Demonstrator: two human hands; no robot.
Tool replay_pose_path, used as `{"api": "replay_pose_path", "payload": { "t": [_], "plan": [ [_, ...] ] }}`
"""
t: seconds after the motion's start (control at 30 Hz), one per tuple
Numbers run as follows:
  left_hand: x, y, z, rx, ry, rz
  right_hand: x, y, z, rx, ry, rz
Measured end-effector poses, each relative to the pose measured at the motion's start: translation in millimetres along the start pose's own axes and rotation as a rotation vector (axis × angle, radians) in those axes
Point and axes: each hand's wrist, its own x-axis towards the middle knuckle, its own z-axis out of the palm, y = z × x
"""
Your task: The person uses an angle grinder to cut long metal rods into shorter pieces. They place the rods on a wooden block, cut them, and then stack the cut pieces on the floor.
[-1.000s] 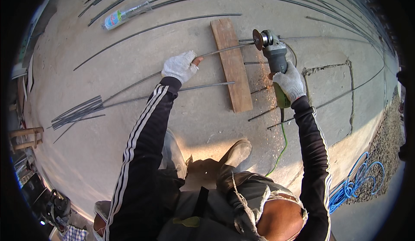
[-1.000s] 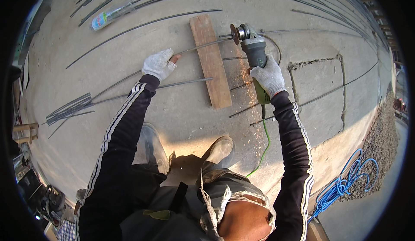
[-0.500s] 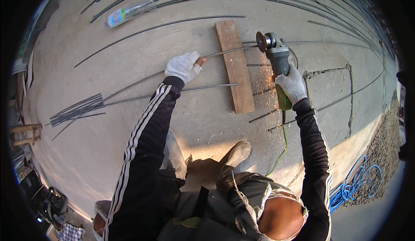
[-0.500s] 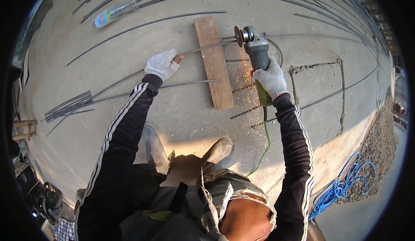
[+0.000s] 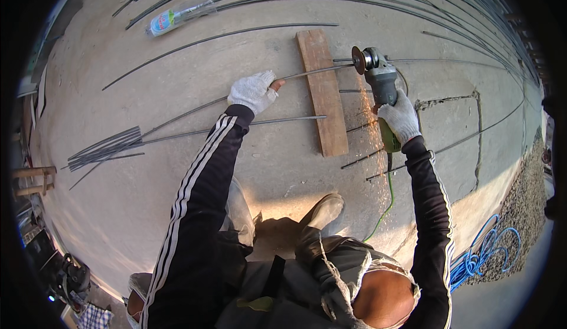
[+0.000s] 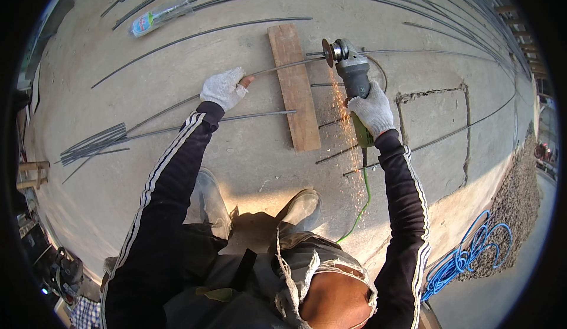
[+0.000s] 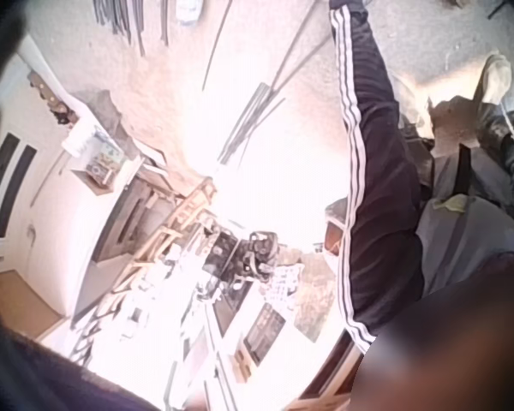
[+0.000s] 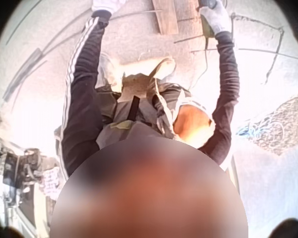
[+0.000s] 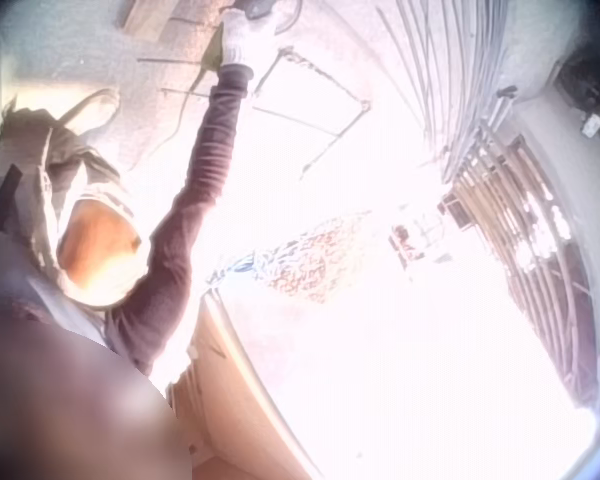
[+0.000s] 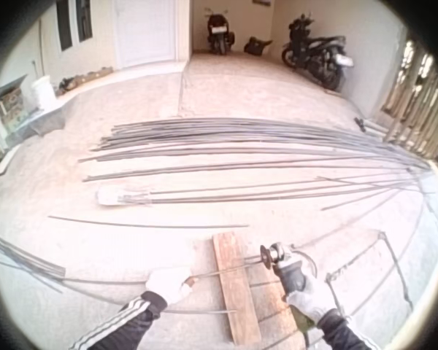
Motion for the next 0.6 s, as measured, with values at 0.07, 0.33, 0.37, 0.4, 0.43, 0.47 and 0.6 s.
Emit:
{"api": "replay_pose_path", "payload": {
  "t": [0.07,0.33,0.37,0.4,0.43,0.47,0.6],
  "plan": [
    [0.1,1.3,-3.1,0.009,-0.035,-0.016,-0.8,-3.0,-0.9,0.006,-0.006,0.034],
    [2.4,2.8,-7.2,0.040,-0.123,-0.053,-3.7,-10.7,-0.9,-0.034,0.027,0.010],
    [2.4,2.2,-6.6,0.039,-0.130,-0.054,-4.3,-9.9,-1.3,-0.050,0.025,0.014],
    [2.4,1.6,-5.9,0.038,-0.138,-0.055,-4.4,-8.8,-1.6,-0.055,0.020,0.002],
    [2.4,0.8,-5.1,0.040,-0.145,-0.055,-4.3,-7.7,-1.3,-0.038,0.019,0.007],
    [2.5,0.0,-4.4,0.036,-0.161,-0.065,-4.3,-6.5,-0.4,-0.009,0.015,-0.004],
    [1.8,-1.9,-0.1,-0.004,-0.048,-0.014,-4.7,-2.0,-0.3,0.052,-0.004,0.039]
  ]
}}
